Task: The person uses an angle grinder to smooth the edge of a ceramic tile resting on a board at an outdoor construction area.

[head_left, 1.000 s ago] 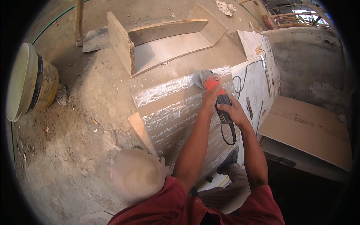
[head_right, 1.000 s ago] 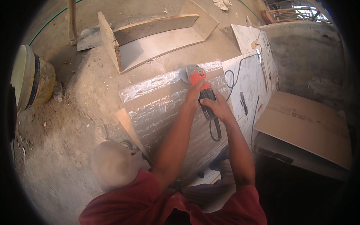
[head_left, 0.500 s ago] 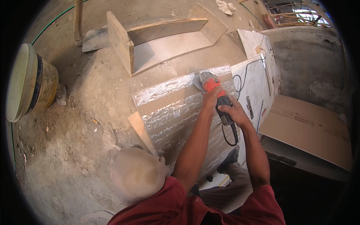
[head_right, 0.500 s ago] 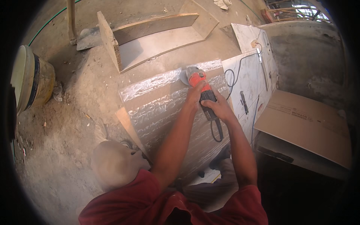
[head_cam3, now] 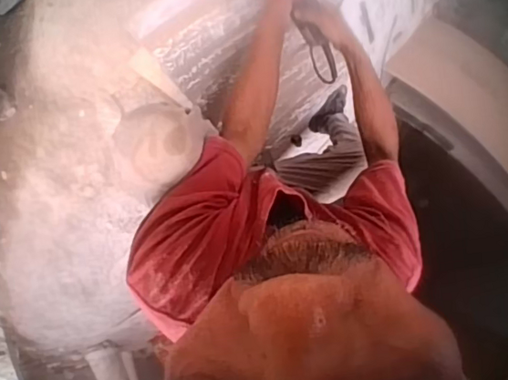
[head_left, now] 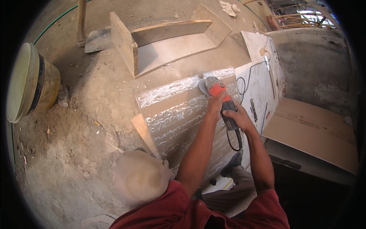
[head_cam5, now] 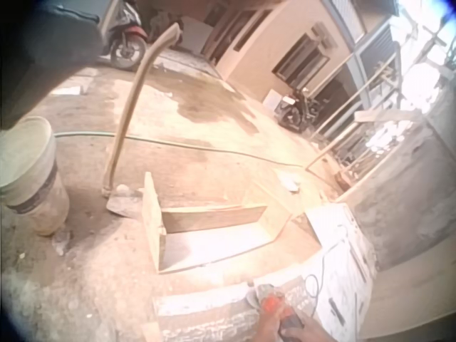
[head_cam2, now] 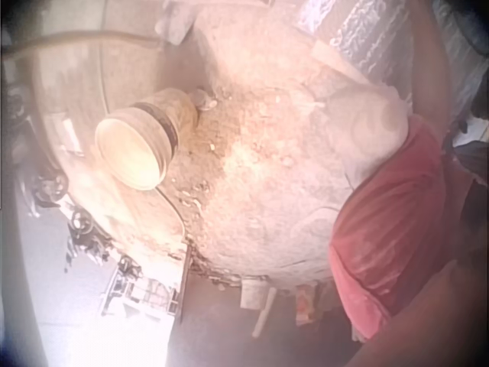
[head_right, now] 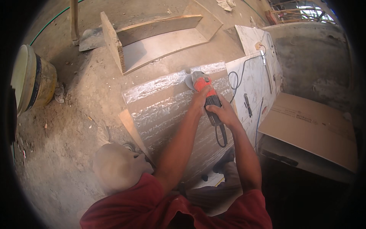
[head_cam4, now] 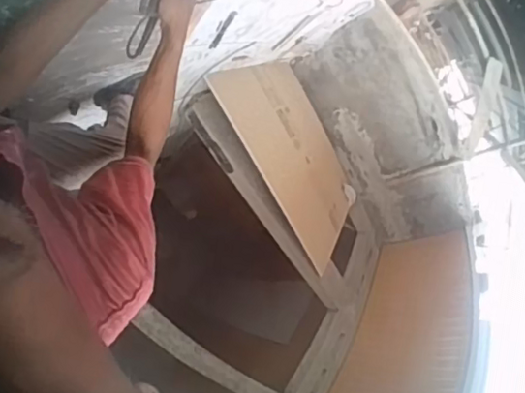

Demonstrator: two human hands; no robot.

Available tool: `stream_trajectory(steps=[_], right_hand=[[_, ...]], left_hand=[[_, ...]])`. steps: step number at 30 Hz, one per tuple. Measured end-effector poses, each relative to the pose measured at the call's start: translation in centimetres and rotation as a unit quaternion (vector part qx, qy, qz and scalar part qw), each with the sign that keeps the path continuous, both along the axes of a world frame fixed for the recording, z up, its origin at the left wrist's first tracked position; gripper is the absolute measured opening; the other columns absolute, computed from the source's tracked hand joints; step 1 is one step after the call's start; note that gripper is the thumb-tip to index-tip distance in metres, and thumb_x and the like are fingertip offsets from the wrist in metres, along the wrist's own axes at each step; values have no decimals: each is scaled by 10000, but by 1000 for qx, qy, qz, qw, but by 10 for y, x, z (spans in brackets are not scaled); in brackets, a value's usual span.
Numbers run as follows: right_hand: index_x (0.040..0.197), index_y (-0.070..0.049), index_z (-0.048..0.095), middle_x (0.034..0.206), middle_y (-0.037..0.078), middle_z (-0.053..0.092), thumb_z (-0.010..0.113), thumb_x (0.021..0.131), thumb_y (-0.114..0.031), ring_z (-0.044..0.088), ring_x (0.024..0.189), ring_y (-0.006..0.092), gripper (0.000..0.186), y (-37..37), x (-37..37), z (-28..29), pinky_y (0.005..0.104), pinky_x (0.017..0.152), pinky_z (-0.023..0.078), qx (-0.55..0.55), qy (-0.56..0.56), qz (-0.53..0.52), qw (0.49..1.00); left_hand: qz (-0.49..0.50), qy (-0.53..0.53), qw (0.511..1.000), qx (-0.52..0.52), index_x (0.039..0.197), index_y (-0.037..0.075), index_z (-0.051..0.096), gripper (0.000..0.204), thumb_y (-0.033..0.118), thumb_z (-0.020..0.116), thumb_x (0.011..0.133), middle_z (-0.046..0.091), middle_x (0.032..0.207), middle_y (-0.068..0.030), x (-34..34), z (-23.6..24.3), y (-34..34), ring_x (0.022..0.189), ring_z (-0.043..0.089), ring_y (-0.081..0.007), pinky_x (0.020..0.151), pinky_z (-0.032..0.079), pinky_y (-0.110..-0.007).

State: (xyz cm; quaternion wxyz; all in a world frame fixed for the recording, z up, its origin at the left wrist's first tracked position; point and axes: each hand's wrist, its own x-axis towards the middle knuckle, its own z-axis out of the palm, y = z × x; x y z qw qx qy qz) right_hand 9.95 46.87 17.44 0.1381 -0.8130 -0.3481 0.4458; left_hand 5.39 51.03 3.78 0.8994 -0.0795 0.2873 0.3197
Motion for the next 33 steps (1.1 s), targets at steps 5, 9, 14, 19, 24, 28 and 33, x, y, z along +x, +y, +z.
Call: stream_trajectory(steps=[5, 9, 14, 19, 24, 28, 33], right_hand=[[1530, -27, 301, 1153, 122, 631, 705, 800, -155, 605, 994, 169, 845, -8, 14, -11, 291, 867, 488, 23, -16, 6, 1000], [1532, -24, 294, 1154, 126, 631, 704, 801, -156, 604, 998, 167, 849, 2, 4, -9, 291, 874, 485, 33, -23, 8, 999], [1533, -28, 295, 1159, 126, 633, 698, 801, -140, 607, 996, 169, 844, 11, -5, -8, 289, 875, 485, 26, 8, 4, 1000], [1530, -13, 291, 1163, 127, 632, 702, 801, -138, 610, 994, 169, 846, 1, 14, -13, 289, 869, 489, 18, 9, 4, 1000], [1527, 9, 281, 1170, 131, 629, 707, 803, -147, 610, 999, 172, 854, 3, 6, -8, 289, 869, 490, 6, -2, -2, 1000], [1528, 9, 278, 1152, 112, 627, 704, 808, -150, 603, 989, 168, 851, -1, 8, -9, 286, 853, 491, 20, 15, -21, 999], [1526, -8, 296, 1110, 83, 627, 691, 820, -141, 592, 953, 143, 819, 8, -3, -8, 277, 818, 489, 27, 58, -57, 996]], left_hand=[[6, 9, 1000, 15, 1068, -12, 630, 374, 268, 723, 837, 656, 898, -81, 2, 3, 0, 718, 659, -185, 630, 544, -339], [55, 7, 997, 45, 1071, -16, 632, 386, 278, 719, 836, 657, 897, -82, -4, 4, 7, 733, 661, -187, 643, 543, -338], [15, 14, 999, 31, 1071, -9, 632, 377, 271, 719, 835, 658, 899, -79, -6, -7, 14, 749, 662, -185, 660, 541, -333], [11, 31, 999, 33, 1069, -6, 633, 359, 254, 716, 836, 657, 901, -76, 1, 2, 7, 746, 660, -185, 664, 542, -334], [30, 45, 999, 6, 981, -20, 667, 271, 204, 704, 833, 669, 862, -76, -1, 2, 7, 693, 653, -165, 602, 524, -325], [29, 52, 998, 17, 984, -25, 668, 286, 206, 714, 823, 668, 861, -81, 0, 4, 6, 689, 652, -164, 604, 524, -326], [-11, 31, 999, 16, 1059, -34, 636, 357, 236, 705, 836, 655, 887, -91, -2, -2, 17, 734, 660, -191, 642, 539, -344]])
